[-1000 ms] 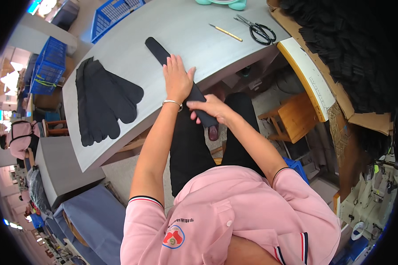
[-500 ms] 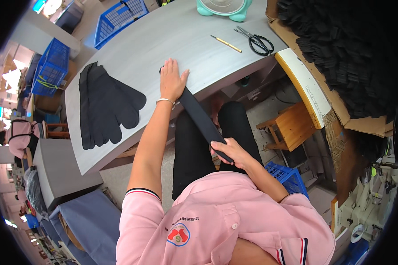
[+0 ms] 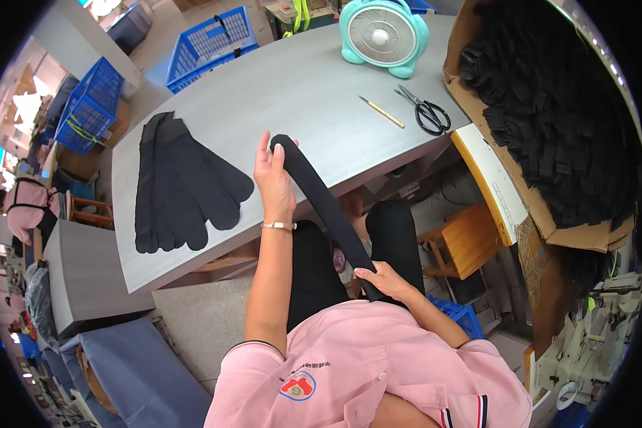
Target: Inspecting black fabric strips and assembling them into protective sleeves or straps at a workshop bench.
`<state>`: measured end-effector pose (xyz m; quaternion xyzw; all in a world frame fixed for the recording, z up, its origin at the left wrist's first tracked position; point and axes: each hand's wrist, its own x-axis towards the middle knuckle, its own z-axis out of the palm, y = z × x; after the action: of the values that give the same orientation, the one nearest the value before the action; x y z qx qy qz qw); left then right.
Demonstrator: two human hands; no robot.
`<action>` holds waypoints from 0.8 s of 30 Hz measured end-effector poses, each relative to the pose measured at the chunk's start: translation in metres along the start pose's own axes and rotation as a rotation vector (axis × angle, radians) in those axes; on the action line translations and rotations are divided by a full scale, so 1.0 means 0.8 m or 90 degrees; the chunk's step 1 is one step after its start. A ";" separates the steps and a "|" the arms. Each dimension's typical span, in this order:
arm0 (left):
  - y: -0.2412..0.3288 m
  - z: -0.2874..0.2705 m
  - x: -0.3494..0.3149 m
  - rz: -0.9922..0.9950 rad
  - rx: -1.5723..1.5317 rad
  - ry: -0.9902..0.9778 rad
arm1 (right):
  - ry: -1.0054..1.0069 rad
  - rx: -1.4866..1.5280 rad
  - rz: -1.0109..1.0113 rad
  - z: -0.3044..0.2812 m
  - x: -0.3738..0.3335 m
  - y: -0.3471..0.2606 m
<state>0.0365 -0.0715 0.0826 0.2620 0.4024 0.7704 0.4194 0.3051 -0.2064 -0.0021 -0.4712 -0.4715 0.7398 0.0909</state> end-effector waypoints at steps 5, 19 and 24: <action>0.061 0.016 -0.048 -0.055 -0.080 -0.042 | 0.339 -0.391 -0.406 0.006 0.017 -0.036; 0.071 -0.001 -0.138 -0.258 -0.113 -0.214 | 0.132 0.015 -0.502 0.035 -0.007 -0.227; 0.057 -0.022 -0.126 -0.288 -0.146 -0.191 | 0.108 -0.092 -0.464 0.054 -0.019 -0.228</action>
<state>0.0553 -0.1796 0.1050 0.2272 0.2942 0.6505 0.6623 0.2227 -0.1431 0.1548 -0.3377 -0.6501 0.5820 0.3531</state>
